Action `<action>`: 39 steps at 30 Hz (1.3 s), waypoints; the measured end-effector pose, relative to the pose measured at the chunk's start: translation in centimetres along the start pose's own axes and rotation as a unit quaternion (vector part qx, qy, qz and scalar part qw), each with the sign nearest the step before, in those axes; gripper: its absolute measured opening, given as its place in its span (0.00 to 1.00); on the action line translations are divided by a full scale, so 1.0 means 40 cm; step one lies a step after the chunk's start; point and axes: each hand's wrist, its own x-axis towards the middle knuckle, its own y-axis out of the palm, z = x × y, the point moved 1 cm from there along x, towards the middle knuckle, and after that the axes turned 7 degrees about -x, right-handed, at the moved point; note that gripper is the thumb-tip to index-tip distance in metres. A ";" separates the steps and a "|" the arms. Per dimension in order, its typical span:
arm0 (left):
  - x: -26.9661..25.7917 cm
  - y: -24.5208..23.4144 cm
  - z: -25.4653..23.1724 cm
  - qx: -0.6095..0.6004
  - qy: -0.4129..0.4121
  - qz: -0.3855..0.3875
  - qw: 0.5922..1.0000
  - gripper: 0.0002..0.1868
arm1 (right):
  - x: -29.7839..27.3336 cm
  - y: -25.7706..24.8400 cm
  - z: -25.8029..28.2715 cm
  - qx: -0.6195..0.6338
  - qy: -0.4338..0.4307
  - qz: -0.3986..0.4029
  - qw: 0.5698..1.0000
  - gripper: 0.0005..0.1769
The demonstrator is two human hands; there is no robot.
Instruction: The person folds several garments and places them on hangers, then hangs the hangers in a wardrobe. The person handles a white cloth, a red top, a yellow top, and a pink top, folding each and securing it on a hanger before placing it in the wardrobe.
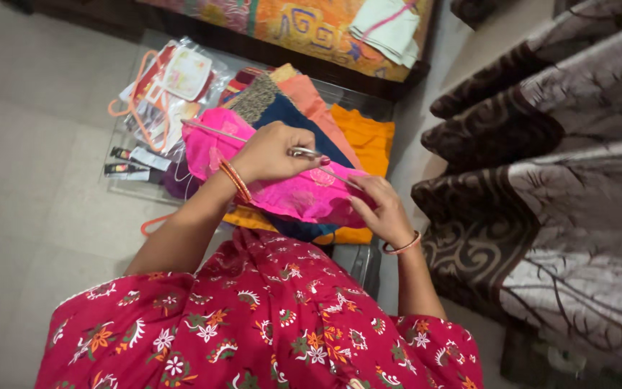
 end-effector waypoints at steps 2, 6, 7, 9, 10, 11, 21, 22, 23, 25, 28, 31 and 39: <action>0.015 0.016 0.005 -0.007 0.002 0.021 1.000 0.17 | -0.022 -0.008 0.018 -0.045 -0.011 -0.025 0.999 0.17; 0.041 0.037 0.008 -0.009 0.016 0.072 0.997 0.18 | -0.087 0.004 0.040 -0.046 0.056 -0.060 0.996 0.11; 0.050 0.042 0.008 -0.010 0.042 0.081 0.996 0.18 | -0.110 0.014 0.046 -0.048 0.057 -0.081 0.994 0.11; 0.060 0.043 0.009 -0.014 0.093 0.101 0.990 0.17 | -0.147 0.040 0.070 -0.039 0.078 -0.107 0.990 0.10; 0.060 0.042 0.009 -0.022 0.097 0.118 0.988 0.16 | -0.164 0.056 0.087 -0.026 0.096 -0.113 0.989 0.10; 0.065 0.045 0.007 -0.028 0.103 0.135 0.985 0.16 | -0.178 0.069 0.099 -0.014 0.113 -0.121 0.986 0.10; 0.093 0.104 -0.043 -0.077 0.103 0.268 0.955 0.22 | -0.282 0.264 0.339 0.109 0.343 -0.252 0.898 0.14; 0.090 0.115 -0.052 -0.084 0.107 0.288 0.948 0.20 | -0.291 0.280 0.364 0.126 0.363 -0.261 0.885 0.15; 0.086 0.126 -0.063 -0.092 0.113 0.306 0.941 0.19 | -0.303 0.293 0.390 0.140 0.383 -0.271 0.872 0.15; 0.076 0.161 -0.087 -0.120 0.136 0.347 0.920 0.17 | -0.333 0.319 0.441 0.160 0.393 -0.307 0.852 0.16; 0.059 0.230 -0.121 -0.171 0.169 0.413 0.879 0.16 | -0.383 0.349 0.504 0.163 0.424 -0.354 0.818 0.17; 0.019 0.312 -0.169 -0.180 0.177 0.473 0.844 0.15 | -0.443 0.375 0.567 0.154 0.451 -0.402 0.782 0.17; -0.128 0.524 -0.337 -0.222 0.262 0.546 0.764 0.08 | -0.574 0.414 0.743 0.099 0.498 -0.508 0.695 0.17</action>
